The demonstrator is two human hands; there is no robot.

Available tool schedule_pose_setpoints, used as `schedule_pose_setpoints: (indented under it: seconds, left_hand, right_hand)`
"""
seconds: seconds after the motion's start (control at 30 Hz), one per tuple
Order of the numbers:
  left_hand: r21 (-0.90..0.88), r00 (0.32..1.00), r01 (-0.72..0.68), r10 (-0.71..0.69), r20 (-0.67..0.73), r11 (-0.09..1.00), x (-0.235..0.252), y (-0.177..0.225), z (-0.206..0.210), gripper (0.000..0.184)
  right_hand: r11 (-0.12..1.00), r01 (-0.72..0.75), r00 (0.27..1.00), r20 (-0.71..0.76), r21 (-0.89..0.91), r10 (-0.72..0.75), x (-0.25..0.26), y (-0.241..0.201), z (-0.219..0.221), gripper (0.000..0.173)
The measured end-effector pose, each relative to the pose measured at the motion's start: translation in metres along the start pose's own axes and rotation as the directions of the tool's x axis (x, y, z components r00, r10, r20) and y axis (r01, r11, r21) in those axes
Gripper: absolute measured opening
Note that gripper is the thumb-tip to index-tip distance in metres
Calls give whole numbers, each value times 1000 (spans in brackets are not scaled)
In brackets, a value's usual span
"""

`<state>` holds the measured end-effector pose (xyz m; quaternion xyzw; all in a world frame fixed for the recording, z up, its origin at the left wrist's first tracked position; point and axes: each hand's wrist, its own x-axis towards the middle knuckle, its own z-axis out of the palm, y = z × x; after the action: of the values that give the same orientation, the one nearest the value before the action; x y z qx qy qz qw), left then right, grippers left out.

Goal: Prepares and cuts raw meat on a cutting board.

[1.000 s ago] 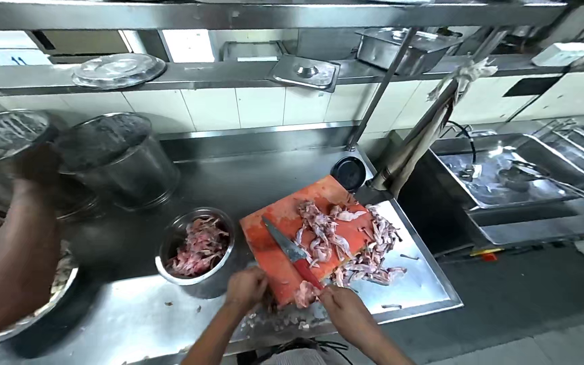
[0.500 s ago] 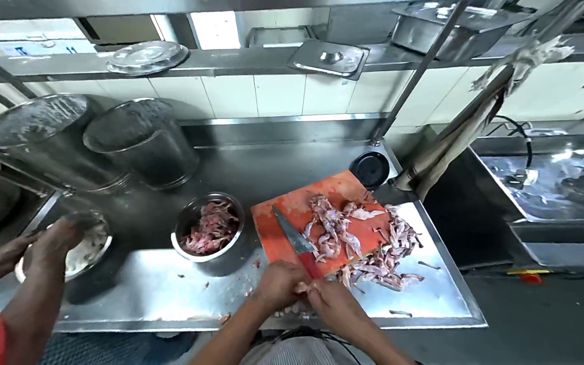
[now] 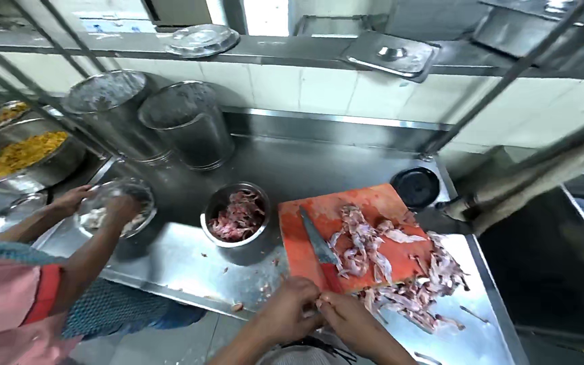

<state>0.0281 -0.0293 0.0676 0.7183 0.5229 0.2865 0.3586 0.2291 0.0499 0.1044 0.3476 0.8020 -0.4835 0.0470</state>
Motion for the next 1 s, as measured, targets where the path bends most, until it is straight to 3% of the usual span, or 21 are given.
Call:
schedule_pose_setpoints:
  seconds: [0.07, 0.27, 0.37, 0.47, 0.57, 0.63, 0.7, 0.8, 0.9, 1.0]
  left_hand:
    - [-13, 998, 38, -38, -46, 999, -10, -14, 9, 28]
    - [58, 956, 289, -285, -75, 955, -57, -45, -17, 22]
    - [58, 876, 473, -462, -141, 879, -86, -65, -28, 24]
    - [6, 755, 627, -606, -250, 779, -118, -82, -32, 38]
    - [-83, 645, 724, -714, -274, 685, -139, -85, -34, 39]
    - [-96, 620, 747, -741, -259, 658, -150, -85, -32, 42]
    - [-101, 634, 727, -721, -280, 679, -157, -87, -24, 45]
    - [-135, 674, 670, -674, -302, 730, -160, -89, -9, 45]
    - [-209, 705, 627, -661, -256, 750, -155, -88, 0, 36]
    - [-226, 755, 603, -638, -148, 765, -134, -84, 2, 32]
  right_hand:
    - [999, 43, 999, 32, 12, -43, 11, -7, 7, 42]
    - [996, 82, 995, 48, 22, -83, 37, -30, 24, 41]
    - [993, 121, 992, 19, -9, -121, 55, -53, 15, 40]
    - [979, 191, 979, -60, -66, -195, 81, -89, -4, 39]
    - [967, 242, 963, -101, -85, -250, 119, -122, -23, 41]
    - [967, 231, 967, -86, -109, -241, 152, -125, -25, 42]
    - [966, 105, 990, -62, -235, -123, 174, -112, -22, 47]
    - [903, -160, 985, -120, -400, 122, 157, -63, -16, 55]
    - [852, -354, 921, -302, -385, 246, 106, 4, 12, 49]
    - [800, -487, 836, -452, -352, 311, 69, 44, 39, 48]
